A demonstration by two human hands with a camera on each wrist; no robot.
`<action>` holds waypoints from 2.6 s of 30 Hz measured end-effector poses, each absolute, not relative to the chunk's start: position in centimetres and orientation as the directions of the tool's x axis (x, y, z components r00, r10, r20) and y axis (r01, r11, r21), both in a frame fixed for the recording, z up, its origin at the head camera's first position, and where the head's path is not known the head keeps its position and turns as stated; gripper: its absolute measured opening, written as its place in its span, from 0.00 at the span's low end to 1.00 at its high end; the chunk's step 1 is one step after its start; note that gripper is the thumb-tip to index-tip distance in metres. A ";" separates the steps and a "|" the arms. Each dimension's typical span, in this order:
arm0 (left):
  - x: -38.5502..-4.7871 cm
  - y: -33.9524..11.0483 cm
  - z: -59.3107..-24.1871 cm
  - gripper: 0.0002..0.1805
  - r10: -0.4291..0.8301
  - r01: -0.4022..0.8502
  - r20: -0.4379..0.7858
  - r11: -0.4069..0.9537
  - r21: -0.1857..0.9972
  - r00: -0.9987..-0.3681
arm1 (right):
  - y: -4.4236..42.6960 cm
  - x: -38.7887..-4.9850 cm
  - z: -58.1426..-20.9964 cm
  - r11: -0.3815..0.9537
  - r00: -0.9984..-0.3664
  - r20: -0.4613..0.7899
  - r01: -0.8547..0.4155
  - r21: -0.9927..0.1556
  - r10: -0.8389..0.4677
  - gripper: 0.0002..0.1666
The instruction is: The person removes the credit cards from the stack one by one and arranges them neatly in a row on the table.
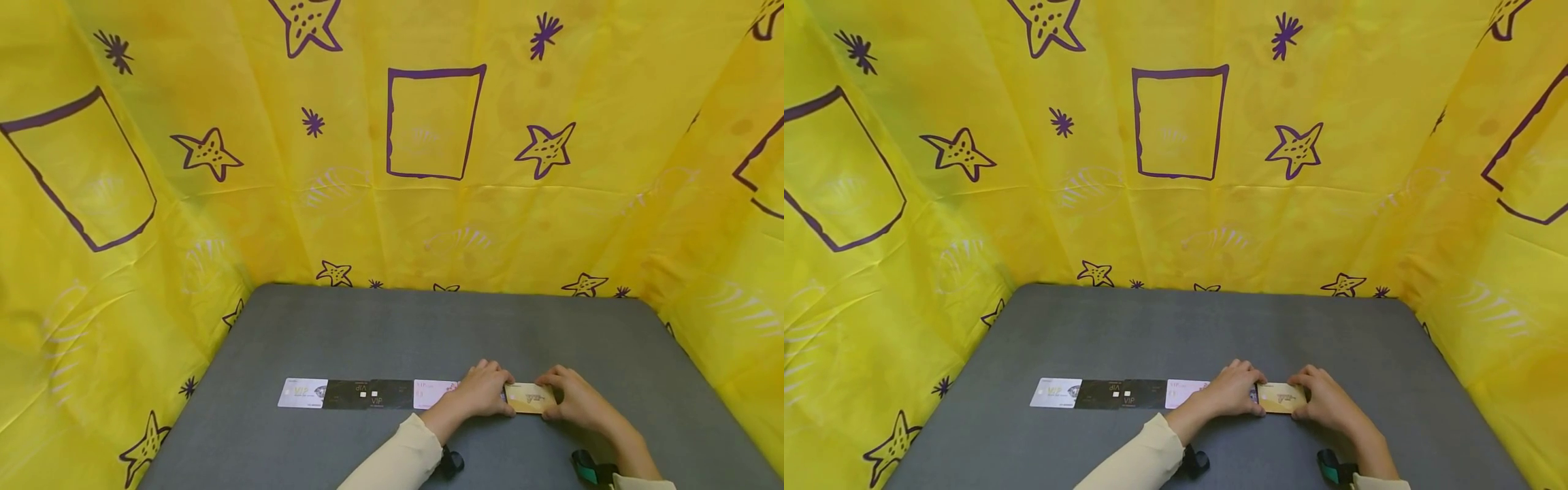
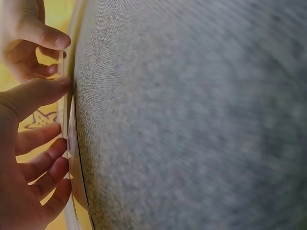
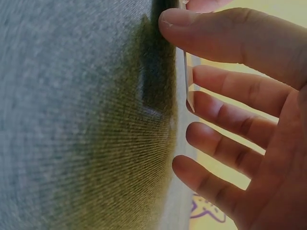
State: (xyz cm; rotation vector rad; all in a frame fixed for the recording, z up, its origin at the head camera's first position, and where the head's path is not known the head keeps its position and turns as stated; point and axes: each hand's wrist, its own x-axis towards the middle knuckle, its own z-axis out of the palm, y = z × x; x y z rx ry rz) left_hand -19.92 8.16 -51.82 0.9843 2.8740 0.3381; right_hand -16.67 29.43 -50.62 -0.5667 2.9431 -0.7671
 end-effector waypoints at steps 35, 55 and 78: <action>-19.6 8.3 -51.6 0.24 0.603 0.589 -0.015 0.783 0.201 -0.797 | 29.8 -17.0 -51.2 0.797 -0.926 -0.014 -0.317 -0.514 -0.378 0.27; -19.8 4.7 -50.9 0.23 0.660 0.623 0.019 0.699 0.352 -0.751 | 29.5 -17.5 -51.3 0.793 -0.940 -0.003 -0.286 -0.539 -0.341 0.22; -21.0 -6.1 -48.6 0.22 0.380 0.350 0.056 0.771 0.532 -0.923 | 28.4 -17.9 -50.9 0.843 -0.982 0.112 -0.187 -0.505 -0.151 0.28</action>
